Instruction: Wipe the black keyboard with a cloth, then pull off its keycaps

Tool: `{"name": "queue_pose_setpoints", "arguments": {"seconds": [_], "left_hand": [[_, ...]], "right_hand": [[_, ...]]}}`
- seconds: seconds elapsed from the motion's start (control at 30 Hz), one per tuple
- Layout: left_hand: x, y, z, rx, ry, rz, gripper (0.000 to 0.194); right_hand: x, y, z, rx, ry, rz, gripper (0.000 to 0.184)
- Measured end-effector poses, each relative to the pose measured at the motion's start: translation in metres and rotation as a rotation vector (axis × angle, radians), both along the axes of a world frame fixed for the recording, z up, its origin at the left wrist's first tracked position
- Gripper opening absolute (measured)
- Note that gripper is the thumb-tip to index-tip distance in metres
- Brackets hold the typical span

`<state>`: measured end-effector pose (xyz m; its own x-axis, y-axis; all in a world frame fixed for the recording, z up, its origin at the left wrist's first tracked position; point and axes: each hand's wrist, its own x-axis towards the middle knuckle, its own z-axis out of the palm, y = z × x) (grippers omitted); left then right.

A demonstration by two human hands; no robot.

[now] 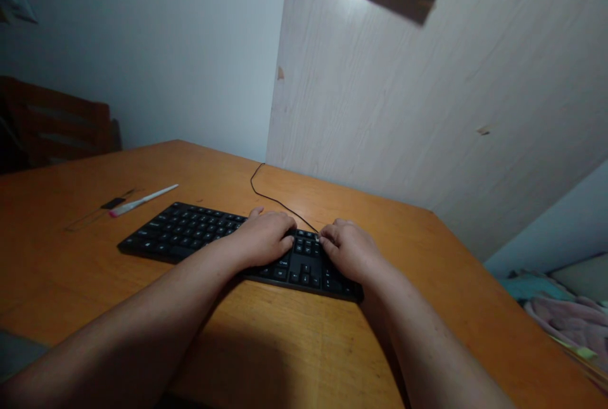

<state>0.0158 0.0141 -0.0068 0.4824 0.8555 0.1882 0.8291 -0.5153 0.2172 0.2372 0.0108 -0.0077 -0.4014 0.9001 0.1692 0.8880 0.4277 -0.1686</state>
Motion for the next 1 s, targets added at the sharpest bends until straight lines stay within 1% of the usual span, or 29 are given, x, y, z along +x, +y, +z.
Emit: {"name": "queue_pose_setpoints", "arguments": {"seconds": [0.1, 0.2, 0.3, 0.4, 0.57, 0.63, 0.7, 0.8, 0.9, 1.0], "left_hand": [[0.0, 0.0, -0.001, 0.012, 0.003, 0.009, 0.024], [-0.001, 0.001, -0.002, 0.022, 0.008, 0.001, 0.024], [-0.002, 0.001, -0.002, 0.029, 0.01, -0.023, 0.025], [-0.004, 0.001, -0.003, 0.023, 0.015, -0.039, 0.026], [-0.004, 0.0, -0.002, 0.013, 0.019, -0.026, 0.028], [-0.005, 0.0, -0.002, 0.008, 0.016, -0.026, 0.027], [-0.005, 0.0, -0.003, 0.005, 0.015, -0.029, 0.027], [-0.006, 0.001, -0.004, 0.011, 0.01, -0.036, 0.028], [-0.006, 0.002, -0.005, 0.007, 0.012, -0.042, 0.028], [-0.007, 0.002, -0.005, 0.004, 0.013, -0.046, 0.029]], "right_hand": [[0.002, -0.007, 0.005, -0.005, 0.077, 0.025, 0.022], [-0.004, -0.02, 0.012, -0.024, 0.143, 0.108, 0.02], [-0.012, -0.033, 0.018, -0.087, 0.1, 0.19, 0.017], [-0.018, -0.039, 0.02, -0.145, 0.025, 0.216, 0.015], [-0.014, -0.042, 0.024, -0.229, 0.024, 0.273, 0.015], [-0.01, -0.04, 0.025, -0.203, 0.046, 0.252, 0.016], [-0.008, -0.037, 0.025, -0.144, 0.059, 0.198, 0.017], [-0.005, -0.033, 0.022, -0.097, 0.016, 0.153, 0.017], [-0.005, -0.034, 0.022, -0.135, -0.036, 0.16, 0.015], [-0.005, -0.038, 0.024, -0.245, -0.035, 0.187, 0.015]]}}
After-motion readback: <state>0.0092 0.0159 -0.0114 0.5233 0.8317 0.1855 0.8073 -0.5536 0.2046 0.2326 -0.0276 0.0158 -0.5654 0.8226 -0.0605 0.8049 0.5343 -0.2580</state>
